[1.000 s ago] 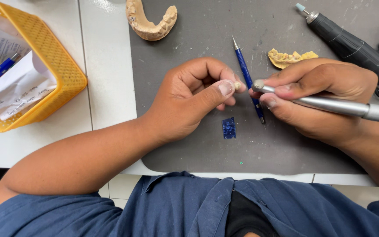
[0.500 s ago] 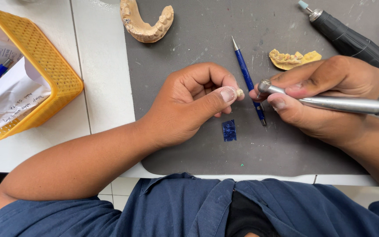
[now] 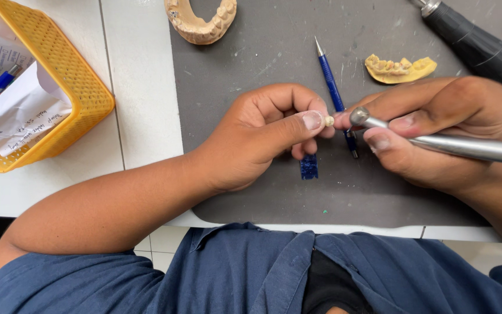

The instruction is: The person holds a small tooth-like object and uses a rotary dental tool to grind and shape its surface. The person rotates the object to access different sides while working at a bench with dental molds and tools nearby.

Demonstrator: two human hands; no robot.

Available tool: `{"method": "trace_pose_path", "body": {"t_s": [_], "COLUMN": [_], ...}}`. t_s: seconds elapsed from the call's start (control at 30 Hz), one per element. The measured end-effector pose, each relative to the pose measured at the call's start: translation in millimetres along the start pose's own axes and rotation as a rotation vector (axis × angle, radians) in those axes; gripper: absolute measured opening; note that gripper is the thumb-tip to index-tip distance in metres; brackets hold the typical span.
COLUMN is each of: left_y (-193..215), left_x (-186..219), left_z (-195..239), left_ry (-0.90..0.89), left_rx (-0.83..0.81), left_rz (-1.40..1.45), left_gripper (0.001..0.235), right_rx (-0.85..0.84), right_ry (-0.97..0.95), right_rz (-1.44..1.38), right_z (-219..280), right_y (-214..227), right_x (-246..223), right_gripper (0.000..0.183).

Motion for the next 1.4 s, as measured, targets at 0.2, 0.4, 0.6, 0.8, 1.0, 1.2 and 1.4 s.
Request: {"method": "trace_pose_path", "body": {"t_s": [0.2,0.4,0.6,0.8,1.0,1.2,1.4], "left_y": [-5.7,-8.3,-14.9,-13.9,-14.0,-12.8,-8.6], "left_x": [-16.7,-12.2,-13.7,-18.9,-17.9,-18.2,-15.1], "left_z": [-0.9,-0.3,-0.6,3.3,5.1,4.3,-1.2], "left_ry": [0.108,0.048,0.041,0.040,-0.005,0.024,0.062], "left_rx": [-0.021,-0.054,-0.106,-0.129,-0.144,-0.112,-0.056], "left_rz": [0.112,-0.007,0.016,0.068,0.080,0.032,-0.019], "left_gripper": [0.022,0.023,0.022,0.021,0.022,0.024,0.026], "right_rx": [0.029,0.014,-0.007,-0.024,-0.014,-0.014,-0.021], "right_ry": [-0.112,-0.035,-0.031,-0.049,0.010,-0.022,-0.051], "right_rz": [-0.026,-0.009,-0.076,-0.069,-0.035,-0.082,-0.047], "right_z": [13.4,15.4,10.5,11.7,14.1,15.8,16.8], "right_y": [2.4,-0.2,-6.5,-9.8,-10.5,-11.1,-8.2], "right_x": [9.9,6.5,4.9,5.0,4.7,7.0,8.9], "right_gripper": [0.013,0.012,0.013,0.009,0.009,0.011,0.010]}}
Point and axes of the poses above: each hand's wrist, its own z-axis away from the middle knuckle, its own y-axis out of the back of the hand, x = y × z, the point moved 10 cm from there along -z, towards the middle knuckle, and after that the axes turned 13 degrees about z, right-handed, at the moved point
